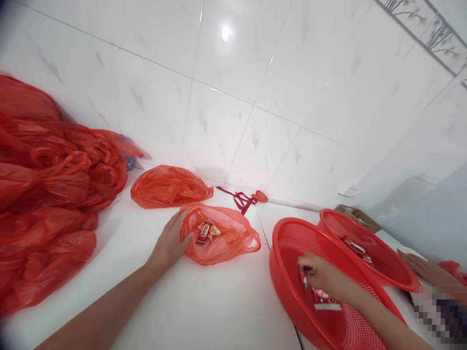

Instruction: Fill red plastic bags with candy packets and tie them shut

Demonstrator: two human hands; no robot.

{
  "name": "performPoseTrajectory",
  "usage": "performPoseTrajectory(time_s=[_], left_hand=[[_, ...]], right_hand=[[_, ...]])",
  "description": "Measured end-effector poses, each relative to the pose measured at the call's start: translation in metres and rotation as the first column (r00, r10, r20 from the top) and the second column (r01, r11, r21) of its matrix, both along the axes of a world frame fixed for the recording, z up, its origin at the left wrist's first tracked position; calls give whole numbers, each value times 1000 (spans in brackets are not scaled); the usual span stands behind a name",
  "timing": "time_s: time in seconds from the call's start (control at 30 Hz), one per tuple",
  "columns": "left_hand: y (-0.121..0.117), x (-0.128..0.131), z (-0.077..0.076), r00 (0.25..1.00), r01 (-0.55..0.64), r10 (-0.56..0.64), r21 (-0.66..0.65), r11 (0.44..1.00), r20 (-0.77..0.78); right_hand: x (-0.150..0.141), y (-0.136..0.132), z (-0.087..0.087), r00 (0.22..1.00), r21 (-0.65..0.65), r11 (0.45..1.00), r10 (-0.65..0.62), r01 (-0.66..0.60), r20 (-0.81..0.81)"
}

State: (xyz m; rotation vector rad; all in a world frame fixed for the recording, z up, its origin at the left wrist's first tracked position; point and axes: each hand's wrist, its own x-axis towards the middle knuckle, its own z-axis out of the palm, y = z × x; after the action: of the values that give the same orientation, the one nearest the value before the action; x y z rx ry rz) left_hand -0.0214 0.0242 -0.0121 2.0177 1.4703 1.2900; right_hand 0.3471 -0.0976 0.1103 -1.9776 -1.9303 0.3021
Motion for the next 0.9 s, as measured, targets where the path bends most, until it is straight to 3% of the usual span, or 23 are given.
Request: performPoseTrajectory(time_s=[0.13, 0.23, 0.3, 0.37, 0.47, 0.57, 0.63, 0.73, 0.9], left_hand=[[0, 1, 1, 1000, 20, -20, 21, 1000, 3], [-1, 1, 1, 1000, 28, -28, 34, 999, 10], [-1, 1, 1, 999, 25, -26, 50, 998, 21], [-1, 0, -1, 999, 19, -21, 70, 997, 30], [-1, 0, -5, 999, 20, -24, 99, 995, 39], [0, -1, -6, 998, 41, -45, 98, 994, 38], [1, -1, -5, 998, 47, -52, 93, 995, 43], [2, 0, -3, 996, 47, -54, 99, 994, 64], [4, 1, -1, 995, 58, -65, 99, 993, 72]], right_hand=[[-28, 12, 54, 983, -101, 991, 71, -89, -171], [-73, 28, 67, 965, -56, 973, 216, -226, -148], [-106, 44, 54, 926, -20, 926, 377, -377, 22], [-138, 63, 30, 828, -54, 856, 513, -515, 227], [-177, 96, -8, 671, -61, 820, 506, -569, 541], [-195, 124, -32, 572, -94, 819, 472, -566, 671], [-195, 136, -37, 562, -86, 830, 446, -551, 697], [-182, 141, -34, 617, -32, 852, 404, -523, 676], [-153, 114, -16, 656, 70, 853, 343, -517, 672]])
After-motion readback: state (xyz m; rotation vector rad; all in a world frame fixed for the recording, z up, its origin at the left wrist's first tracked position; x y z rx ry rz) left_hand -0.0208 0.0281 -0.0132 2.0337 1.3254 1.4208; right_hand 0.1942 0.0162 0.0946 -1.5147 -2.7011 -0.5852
